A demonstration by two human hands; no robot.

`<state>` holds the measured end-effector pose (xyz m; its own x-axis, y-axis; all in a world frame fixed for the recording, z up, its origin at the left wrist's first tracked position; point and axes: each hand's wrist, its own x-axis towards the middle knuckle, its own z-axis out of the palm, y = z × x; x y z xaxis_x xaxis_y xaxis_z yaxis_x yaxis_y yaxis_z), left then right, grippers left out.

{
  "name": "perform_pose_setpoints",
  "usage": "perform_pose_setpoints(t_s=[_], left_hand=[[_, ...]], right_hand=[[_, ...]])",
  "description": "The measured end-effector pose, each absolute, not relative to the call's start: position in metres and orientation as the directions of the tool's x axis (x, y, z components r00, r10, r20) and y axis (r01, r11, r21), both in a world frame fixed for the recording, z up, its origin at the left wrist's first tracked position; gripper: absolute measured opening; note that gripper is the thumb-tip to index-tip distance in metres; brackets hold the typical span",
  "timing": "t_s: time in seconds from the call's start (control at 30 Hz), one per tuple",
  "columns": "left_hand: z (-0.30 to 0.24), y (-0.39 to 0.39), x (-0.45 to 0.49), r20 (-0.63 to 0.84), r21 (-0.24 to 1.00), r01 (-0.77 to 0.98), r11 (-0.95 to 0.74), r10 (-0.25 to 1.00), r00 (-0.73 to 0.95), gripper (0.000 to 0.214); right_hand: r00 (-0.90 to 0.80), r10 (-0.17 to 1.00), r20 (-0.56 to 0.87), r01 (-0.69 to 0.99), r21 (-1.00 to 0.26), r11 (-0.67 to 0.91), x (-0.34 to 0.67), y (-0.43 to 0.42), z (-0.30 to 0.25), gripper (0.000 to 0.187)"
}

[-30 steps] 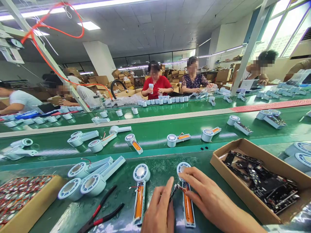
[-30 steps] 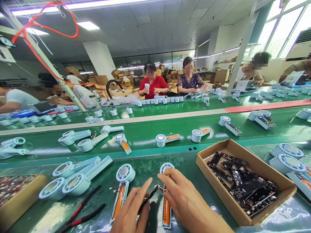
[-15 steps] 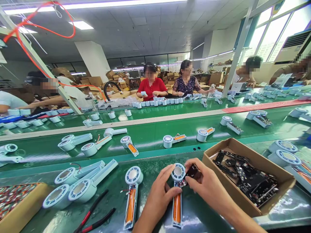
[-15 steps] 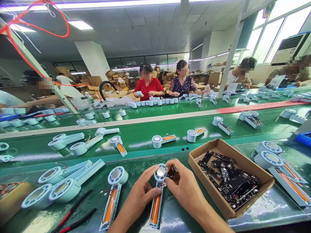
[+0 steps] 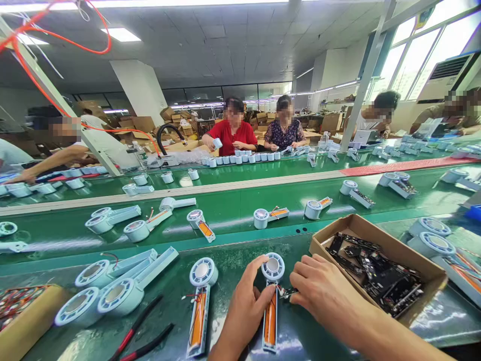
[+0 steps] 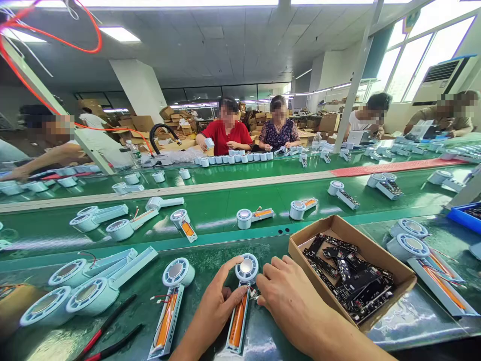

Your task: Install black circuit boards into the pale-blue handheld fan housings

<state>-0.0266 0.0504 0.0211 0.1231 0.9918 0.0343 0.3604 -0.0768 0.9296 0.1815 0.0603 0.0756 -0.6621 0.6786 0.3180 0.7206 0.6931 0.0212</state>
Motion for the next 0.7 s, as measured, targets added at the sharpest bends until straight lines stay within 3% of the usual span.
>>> perform_pose_setpoints(t_s=[0.07, 0.17, 0.27, 0.37, 0.43, 0.57, 0.7], left_hand=[[0.022, 0.05, -0.026, 0.007, 0.938, 0.344, -0.045, 0.994, 0.111, 0.053], [0.021, 0.051, -0.027, -0.027, 0.959, 0.282, -0.006, 0.993, 0.113, 0.064], [0.021, 0.053, -0.027, -0.102, 0.982, 0.17, 0.077, 0.985, 0.142, 0.071], [0.02, 0.055, -0.023, -0.175, 0.984, 0.058, 0.168, 0.973, 0.152, 0.077], [0.019, 0.055, -0.019, -0.19, 0.982, 0.017, 0.189, 0.974, 0.123, 0.079], [0.014, 0.051, -0.006, -0.189, 0.981, -0.022, 0.19, 0.981, 0.041, 0.071], [0.004, 0.044, 0.006, -0.222, 0.973, -0.052, 0.223, 0.975, 0.026, 0.068]], right_hand=[[-0.74, 0.628, 0.239, 0.666, 0.131, 0.734, 0.18, 0.061, 0.083, 0.029], [-0.819, 0.565, 0.101, 0.573, 0.184, 0.798, 0.18, 0.06, 0.089, 0.045], [-0.785, 0.617, 0.06, 0.616, -0.035, 0.787, 0.181, 0.06, 0.091, 0.044], [-0.654, 0.756, 0.035, 0.697, -0.361, 0.619, 0.184, 0.057, 0.084, 0.038], [-0.55, 0.834, 0.051, 0.714, -0.489, 0.501, 0.187, 0.053, 0.07, 0.034], [-0.336, 0.929, 0.154, 0.711, -0.605, 0.358, 0.19, 0.034, 0.026, 0.03], [-0.153, 0.925, 0.347, 0.671, -0.651, 0.355, 0.184, 0.012, -0.011, 0.038]])
